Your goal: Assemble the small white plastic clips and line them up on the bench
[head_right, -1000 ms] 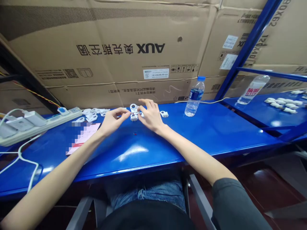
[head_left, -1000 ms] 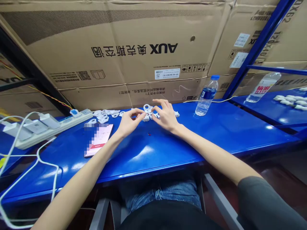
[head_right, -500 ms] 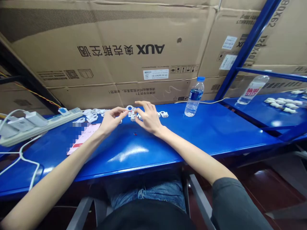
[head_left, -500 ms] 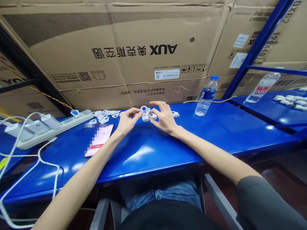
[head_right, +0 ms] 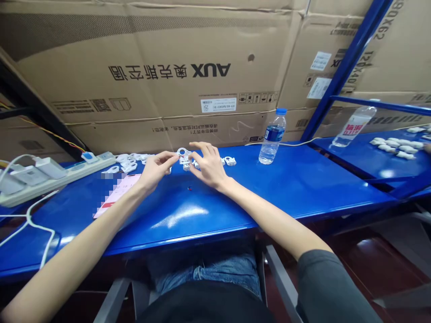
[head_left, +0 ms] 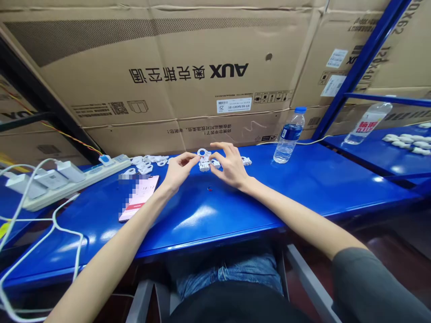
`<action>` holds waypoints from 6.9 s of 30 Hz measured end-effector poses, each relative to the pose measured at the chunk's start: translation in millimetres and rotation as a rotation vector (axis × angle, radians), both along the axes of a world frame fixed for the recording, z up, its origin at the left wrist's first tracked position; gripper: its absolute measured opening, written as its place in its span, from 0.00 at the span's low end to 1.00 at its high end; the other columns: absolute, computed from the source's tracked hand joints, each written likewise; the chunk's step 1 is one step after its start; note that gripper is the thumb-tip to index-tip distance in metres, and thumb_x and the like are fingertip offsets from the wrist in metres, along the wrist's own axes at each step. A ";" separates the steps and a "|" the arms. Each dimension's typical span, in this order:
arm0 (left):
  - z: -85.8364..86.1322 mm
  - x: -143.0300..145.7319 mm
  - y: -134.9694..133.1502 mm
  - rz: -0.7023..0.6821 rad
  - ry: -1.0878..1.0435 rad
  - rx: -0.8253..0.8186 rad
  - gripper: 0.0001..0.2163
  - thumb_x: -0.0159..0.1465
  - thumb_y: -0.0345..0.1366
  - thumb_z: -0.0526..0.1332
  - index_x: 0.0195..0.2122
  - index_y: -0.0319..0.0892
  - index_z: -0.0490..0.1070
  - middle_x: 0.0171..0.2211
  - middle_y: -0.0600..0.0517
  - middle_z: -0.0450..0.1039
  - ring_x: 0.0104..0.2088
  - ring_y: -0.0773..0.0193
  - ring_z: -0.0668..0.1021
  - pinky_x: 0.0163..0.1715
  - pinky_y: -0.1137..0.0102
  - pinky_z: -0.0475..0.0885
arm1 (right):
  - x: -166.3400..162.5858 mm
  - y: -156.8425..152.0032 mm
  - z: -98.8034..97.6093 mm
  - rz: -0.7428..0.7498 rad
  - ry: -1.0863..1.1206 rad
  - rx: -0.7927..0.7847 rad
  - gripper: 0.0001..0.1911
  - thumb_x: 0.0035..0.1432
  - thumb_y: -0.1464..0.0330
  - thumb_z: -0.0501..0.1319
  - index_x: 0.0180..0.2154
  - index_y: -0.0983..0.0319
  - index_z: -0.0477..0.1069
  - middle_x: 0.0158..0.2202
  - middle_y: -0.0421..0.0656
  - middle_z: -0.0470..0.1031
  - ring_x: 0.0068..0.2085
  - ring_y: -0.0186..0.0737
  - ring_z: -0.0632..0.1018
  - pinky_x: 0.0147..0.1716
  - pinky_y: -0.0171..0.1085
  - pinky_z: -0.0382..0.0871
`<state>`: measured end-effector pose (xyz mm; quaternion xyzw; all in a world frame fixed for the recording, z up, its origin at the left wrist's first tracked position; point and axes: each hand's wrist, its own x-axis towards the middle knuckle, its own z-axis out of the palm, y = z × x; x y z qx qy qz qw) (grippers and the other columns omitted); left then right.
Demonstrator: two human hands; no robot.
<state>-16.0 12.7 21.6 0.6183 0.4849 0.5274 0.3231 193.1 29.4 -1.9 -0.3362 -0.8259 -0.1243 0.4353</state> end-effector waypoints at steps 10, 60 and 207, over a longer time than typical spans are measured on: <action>-2.2 -0.3 2.1 0.018 -0.012 -0.016 0.17 0.55 0.51 0.72 0.34 0.42 0.82 0.29 0.52 0.77 0.27 0.66 0.70 0.28 0.69 0.63 | 0.1 -0.5 0.5 0.011 0.003 -0.003 0.05 0.66 0.67 0.64 0.43 0.57 0.78 0.64 0.49 0.72 0.65 0.54 0.70 0.61 0.54 0.68; -5.5 -2.7 0.7 0.134 0.105 0.042 0.13 0.56 0.49 0.70 0.29 0.44 0.79 0.22 0.56 0.69 0.25 0.66 0.67 0.28 0.68 0.60 | -3.5 -4.2 -1.7 0.023 0.024 0.003 0.06 0.69 0.64 0.63 0.44 0.58 0.77 0.63 0.50 0.72 0.65 0.52 0.70 0.62 0.52 0.66; -5.8 -11.6 -8.0 -0.505 0.960 0.138 0.10 0.67 0.38 0.62 0.42 0.52 0.85 0.44 0.48 0.79 0.46 0.55 0.79 0.52 0.59 0.74 | 3.9 -1.0 6.7 -0.103 0.011 -0.065 0.07 0.68 0.68 0.62 0.45 0.57 0.77 0.66 0.49 0.69 0.66 0.53 0.69 0.61 0.52 0.67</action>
